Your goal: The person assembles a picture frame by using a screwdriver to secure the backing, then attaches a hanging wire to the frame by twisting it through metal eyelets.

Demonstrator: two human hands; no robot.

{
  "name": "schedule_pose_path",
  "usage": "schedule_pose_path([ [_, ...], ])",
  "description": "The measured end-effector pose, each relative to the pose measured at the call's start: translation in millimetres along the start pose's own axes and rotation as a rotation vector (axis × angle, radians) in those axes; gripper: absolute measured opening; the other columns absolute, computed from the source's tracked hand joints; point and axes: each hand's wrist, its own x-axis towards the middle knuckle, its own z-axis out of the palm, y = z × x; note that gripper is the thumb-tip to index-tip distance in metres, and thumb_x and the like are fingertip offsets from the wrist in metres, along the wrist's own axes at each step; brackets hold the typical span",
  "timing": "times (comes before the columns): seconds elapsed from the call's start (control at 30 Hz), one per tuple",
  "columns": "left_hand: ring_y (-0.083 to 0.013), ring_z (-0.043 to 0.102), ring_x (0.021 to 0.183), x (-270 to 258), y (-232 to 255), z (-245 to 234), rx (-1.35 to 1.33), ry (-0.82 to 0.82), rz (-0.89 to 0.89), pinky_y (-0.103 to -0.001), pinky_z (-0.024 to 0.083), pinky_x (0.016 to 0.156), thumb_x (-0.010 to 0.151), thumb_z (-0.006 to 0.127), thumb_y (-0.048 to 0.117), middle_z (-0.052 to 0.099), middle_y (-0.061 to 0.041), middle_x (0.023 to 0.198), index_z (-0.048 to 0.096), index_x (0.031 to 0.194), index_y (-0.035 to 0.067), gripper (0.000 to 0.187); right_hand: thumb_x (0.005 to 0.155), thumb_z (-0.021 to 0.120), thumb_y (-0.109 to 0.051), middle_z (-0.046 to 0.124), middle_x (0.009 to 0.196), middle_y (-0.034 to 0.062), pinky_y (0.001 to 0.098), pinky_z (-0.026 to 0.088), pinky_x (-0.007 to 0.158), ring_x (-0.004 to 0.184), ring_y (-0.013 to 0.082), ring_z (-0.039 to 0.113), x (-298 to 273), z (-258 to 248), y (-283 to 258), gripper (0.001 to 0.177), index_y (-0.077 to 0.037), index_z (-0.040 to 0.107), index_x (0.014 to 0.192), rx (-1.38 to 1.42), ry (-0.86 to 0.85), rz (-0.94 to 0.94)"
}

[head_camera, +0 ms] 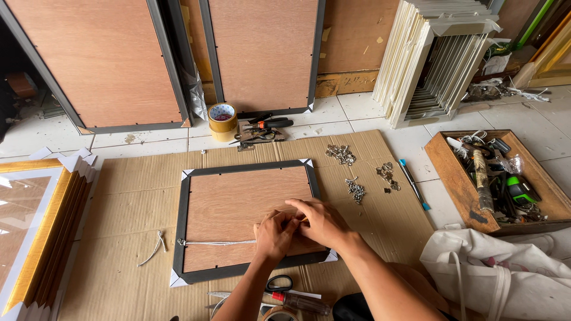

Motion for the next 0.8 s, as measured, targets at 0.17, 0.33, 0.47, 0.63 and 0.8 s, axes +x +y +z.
schedule_pose_path([
  [0.17,-0.0254,0.073,0.114,0.0,-5.6,-5.7,-0.149,-0.002,-0.003,-0.042,0.044,0.103,0.097,0.076,0.049,0.077,0.002,0.107,0.084,0.095,0.032,0.019,0.088,0.077,-0.014,0.087,0.109,0.0031,0.0457,0.065,0.095,0.111,0.0298,0.079,-1.6,-5.3,-0.1,0.080,-0.034,0.057,0.163,0.099,-0.101,0.281],
  [0.33,-0.0206,0.073,0.112,1.1,-11.8,0.4,-0.141,0.005,0.006,-0.039,0.044,0.100,0.096,0.075,0.050,0.074,0.007,0.106,0.084,0.095,0.034,0.018,0.086,0.083,-0.019,0.089,0.108,0.0010,0.0403,0.062,0.097,0.105,0.0230,0.081,-6.1,-14.2,10.9,0.082,-0.036,0.060,0.162,0.278,-0.079,0.343],
  [0.47,-0.0240,0.073,0.112,-7.8,-9.8,-6.3,-0.133,0.058,0.105,-0.040,0.051,0.095,0.093,0.081,0.045,0.073,0.004,0.109,0.084,0.102,0.032,0.016,0.093,0.083,-0.020,0.090,0.112,0.0060,0.0432,0.061,0.099,0.108,0.0275,0.081,-10.0,-19.2,16.5,0.074,-0.033,0.063,0.163,0.355,-0.094,0.372],
  [0.63,-0.0293,0.069,0.117,-7.6,-15.7,-10.0,0.125,0.043,0.315,-0.043,0.056,0.093,0.086,0.087,0.035,0.071,0.001,0.122,0.087,0.103,0.029,0.018,0.099,0.076,-0.021,0.089,0.120,0.0111,0.0467,0.058,0.101,0.113,0.0323,0.080,-15.3,-30.4,2.1,0.067,-0.030,0.062,0.164,0.336,-0.119,0.391],
  [0.8,-0.0308,0.071,0.117,8.8,-18.6,15.9,0.598,-0.001,0.344,-0.042,0.056,0.095,0.112,0.060,0.030,0.070,-0.007,0.119,0.068,0.118,0.014,0.019,0.103,0.074,-0.018,0.090,0.120,0.0077,0.0438,0.059,0.110,0.120,0.0316,0.081,-17.0,-29.4,-9.8,0.068,-0.028,0.060,0.168,0.256,-0.131,0.442],
])
